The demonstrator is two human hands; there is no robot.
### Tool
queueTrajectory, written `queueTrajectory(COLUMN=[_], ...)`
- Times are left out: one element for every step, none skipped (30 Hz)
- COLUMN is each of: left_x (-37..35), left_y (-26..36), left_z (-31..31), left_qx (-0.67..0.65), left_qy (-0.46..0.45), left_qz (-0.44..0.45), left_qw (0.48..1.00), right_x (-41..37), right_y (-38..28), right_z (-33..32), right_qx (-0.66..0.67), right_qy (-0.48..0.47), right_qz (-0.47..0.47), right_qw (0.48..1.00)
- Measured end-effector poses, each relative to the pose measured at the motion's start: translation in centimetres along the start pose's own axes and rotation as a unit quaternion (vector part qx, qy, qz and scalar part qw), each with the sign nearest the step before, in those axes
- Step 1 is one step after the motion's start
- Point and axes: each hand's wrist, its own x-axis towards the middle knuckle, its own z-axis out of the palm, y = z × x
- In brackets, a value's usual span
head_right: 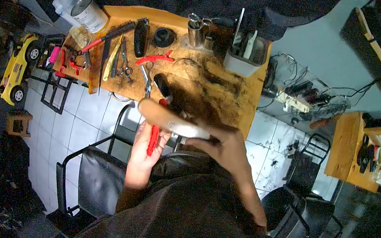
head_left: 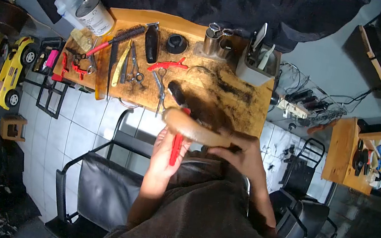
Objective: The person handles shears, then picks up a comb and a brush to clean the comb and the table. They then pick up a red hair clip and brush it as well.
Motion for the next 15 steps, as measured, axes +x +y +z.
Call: queueTrajectory(left_x=[0.1,-0.2,-0.5,-0.8,-1.0,-1.1,-1.0,-1.0,-1.0,-1.0,-1.0,-1.0,-0.4,-0.6,-0.8], left_y=[0.6,0.5,0.4,0.3,0.1,-0.1,-0.3,-0.6,-0.9,-1.0,-1.0,-1.1,-0.8,-1.2,-1.4], left_z=[-0.7,-0.6,-0.5,-0.5,-0.5,-0.9,-1.3,-1.8,-1.9,-1.9,-1.8,-1.6,-1.5,-0.9,-0.8], left_qx=[0.003,0.014,0.010,0.006,0.003,-0.017,-0.036,-0.057,-0.078,-0.047,-0.016,0.015,-0.005,0.046,0.054], left_qy=[-0.129,-0.091,-0.075,-0.060,-0.046,-0.070,-0.077,-0.083,-0.088,-0.069,-0.050,-0.030,-0.053,-0.050,-0.050], left_qz=[0.000,-0.020,-0.030,-0.040,-0.051,-0.052,-0.051,-0.049,-0.048,-0.038,-0.029,-0.021,-0.046,-0.008,-0.002], left_qw=[0.992,0.996,0.997,0.997,0.998,0.996,0.995,0.994,0.992,0.996,0.998,0.999,0.998,0.998,0.997], right_x=[0.1,0.1,-0.1,-0.3,-0.6,-1.0,-1.6,-2.5,-3.4,-4.2,-4.8,-4.9,-4.9,-5.1,-5.0], right_y=[0.1,-0.3,-0.8,-1.1,-1.3,-1.3,-1.3,-1.3,-1.3,-1.0,-1.2,-1.7,-2.0,-2.0,-1.8], right_z=[-0.1,-0.1,0.0,0.1,0.1,0.1,-0.2,-0.4,-0.7,-0.4,-0.9,-1.1,-1.1,-0.8,-0.6], right_qx=[-0.009,-0.039,-0.043,-0.047,-0.052,-0.019,-0.002,0.014,0.030,0.059,0.059,0.083,0.108,0.133,0.115], right_qy=[0.025,0.066,0.080,0.096,0.112,0.128,0.103,0.077,0.049,0.024,-0.055,-0.102,-0.148,-0.167,-0.148], right_qz=[-0.018,-0.038,0.009,0.057,0.105,0.103,0.088,0.073,0.058,0.021,0.023,0.007,-0.009,0.002,0.010], right_qw=[0.999,0.996,0.996,0.993,0.987,0.986,0.991,0.994,0.997,0.998,0.997,0.991,0.983,0.977,0.982])
